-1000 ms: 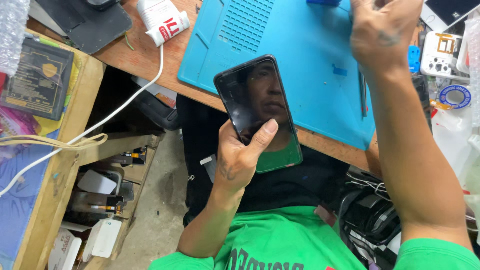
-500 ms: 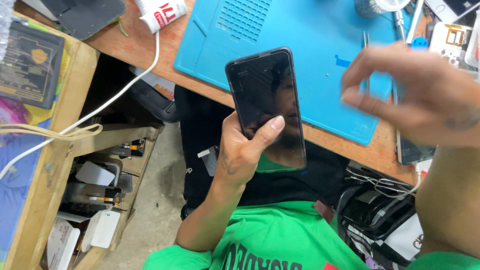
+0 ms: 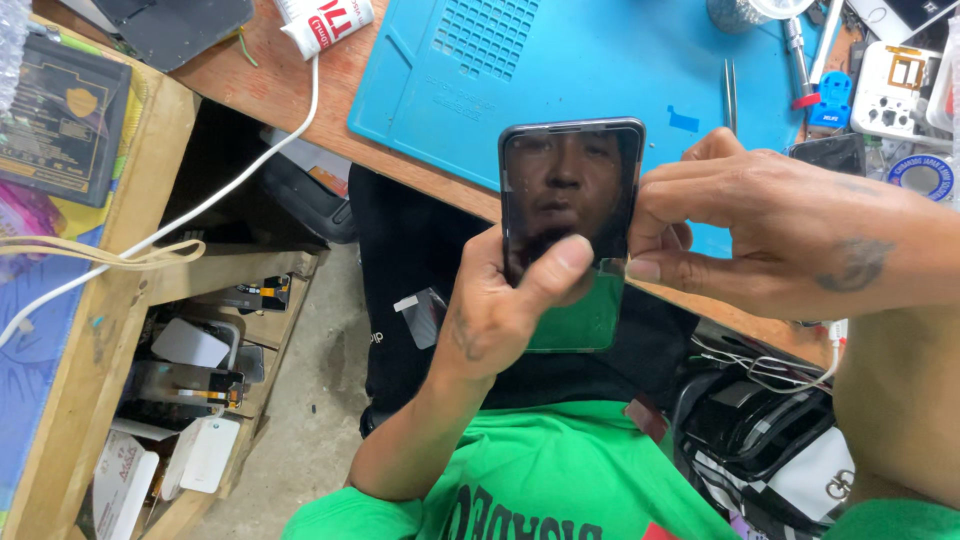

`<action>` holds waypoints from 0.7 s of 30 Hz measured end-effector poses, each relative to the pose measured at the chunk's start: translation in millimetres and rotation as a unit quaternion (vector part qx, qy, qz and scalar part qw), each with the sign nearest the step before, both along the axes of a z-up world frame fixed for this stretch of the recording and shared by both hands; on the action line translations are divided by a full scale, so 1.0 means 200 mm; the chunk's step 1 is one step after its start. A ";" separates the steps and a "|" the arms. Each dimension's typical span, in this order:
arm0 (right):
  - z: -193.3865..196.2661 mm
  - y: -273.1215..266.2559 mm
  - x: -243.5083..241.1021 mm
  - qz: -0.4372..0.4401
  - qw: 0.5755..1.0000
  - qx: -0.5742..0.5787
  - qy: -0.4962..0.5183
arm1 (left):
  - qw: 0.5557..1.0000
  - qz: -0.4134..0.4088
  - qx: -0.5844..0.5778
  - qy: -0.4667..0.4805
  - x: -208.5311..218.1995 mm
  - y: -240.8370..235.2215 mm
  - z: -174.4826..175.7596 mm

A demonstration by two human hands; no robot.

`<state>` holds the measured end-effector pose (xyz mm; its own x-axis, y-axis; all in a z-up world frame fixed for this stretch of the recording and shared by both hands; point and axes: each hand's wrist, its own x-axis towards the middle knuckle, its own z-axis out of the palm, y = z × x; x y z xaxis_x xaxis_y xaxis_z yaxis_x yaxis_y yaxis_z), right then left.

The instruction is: The person removes a protective film from a smartphone screen, tests the touchscreen, and then disassembles a different smartphone to remove the battery and motherboard. The person handles multiple phones and internal components on a cluttered workbench.

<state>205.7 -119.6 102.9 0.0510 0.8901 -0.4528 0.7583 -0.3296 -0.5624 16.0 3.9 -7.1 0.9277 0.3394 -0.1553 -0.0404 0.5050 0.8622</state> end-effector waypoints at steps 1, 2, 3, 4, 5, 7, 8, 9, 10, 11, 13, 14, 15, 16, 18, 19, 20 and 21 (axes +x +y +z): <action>0.00 0.00 0.00 0.006 1.000 -0.002 -0.003 | 1.000 -0.001 0.017 -0.008 0.01 0.00 0.01; 0.00 0.00 0.00 0.005 1.000 0.000 -0.004 | 0.999 -0.002 0.033 -0.015 0.01 0.00 0.02; 0.00 -0.01 0.00 0.003 1.000 0.001 -0.005 | 1.000 -0.005 0.022 0.001 0.01 -0.01 0.02; 0.00 -0.01 0.00 0.002 1.000 0.003 -0.006 | 1.000 -0.009 0.010 0.016 0.01 -0.01 0.03; 0.00 -0.01 0.00 0.001 1.000 0.004 -0.011 | 0.999 -0.012 -0.002 0.032 0.02 -0.02 0.04; -0.01 -0.02 0.00 0.000 1.000 0.006 -0.020 | 0.999 -0.010 0.007 0.040 0.03 -0.03 0.04; -0.02 -0.02 0.00 -0.002 1.000 0.012 -0.022 | 0.999 -0.009 0.012 0.045 0.04 -0.03 0.04; -0.02 -0.03 0.00 -0.003 1.000 0.017 -0.024 | 0.999 -0.004 0.008 0.036 0.04 -0.03 0.04; -0.03 -0.03 0.01 -0.005 0.999 0.023 -0.027 | 1.000 0.000 0.004 0.028 0.04 -0.03 0.04; -0.04 -0.04 0.01 -0.015 0.999 0.011 -0.029 | 1.000 0.004 -0.001 0.020 0.04 -0.03 0.04; -0.05 -0.06 0.03 -0.035 0.999 -0.013 -0.034 | 1.000 0.001 0.019 0.017 0.05 -0.03 0.03; -0.06 -0.07 0.03 -0.025 0.999 0.041 -0.017 | 0.999 0.000 0.029 0.014 0.05 -0.02 0.02; -0.07 -0.08 0.03 -0.016 0.995 0.095 0.000 | 1.000 0.002 0.026 0.008 0.04 -0.02 0.01; -0.09 -0.08 0.02 -0.007 0.989 0.149 0.017 | 1.000 0.003 0.024 0.001 0.04 -0.03 0.01; -0.14 -0.08 0.01 -0.034 0.989 0.137 0.042 | 1.000 -0.001 0.017 0.002 0.04 -0.03 0.00; -0.15 -0.09 0.01 -0.048 0.989 0.132 0.055 | 1.000 -0.007 0.011 0.008 0.04 -0.03 -0.01; -0.17 -0.09 0.01 -0.046 0.984 0.152 0.075 | 1.000 -0.013 0.005 0.016 0.03 -0.03 -0.01; -0.19 -0.09 0.00 -0.045 0.979 0.172 0.096 | 1.000 -0.014 -0.016 -0.002 0.03 -0.04 -0.02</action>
<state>206.6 -137.1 65.4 0.0797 0.9875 -0.1364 0.6040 -0.1566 -0.7815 21.1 -3.7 -10.6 0.9372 0.3090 -0.1619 -0.0296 0.5328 0.8457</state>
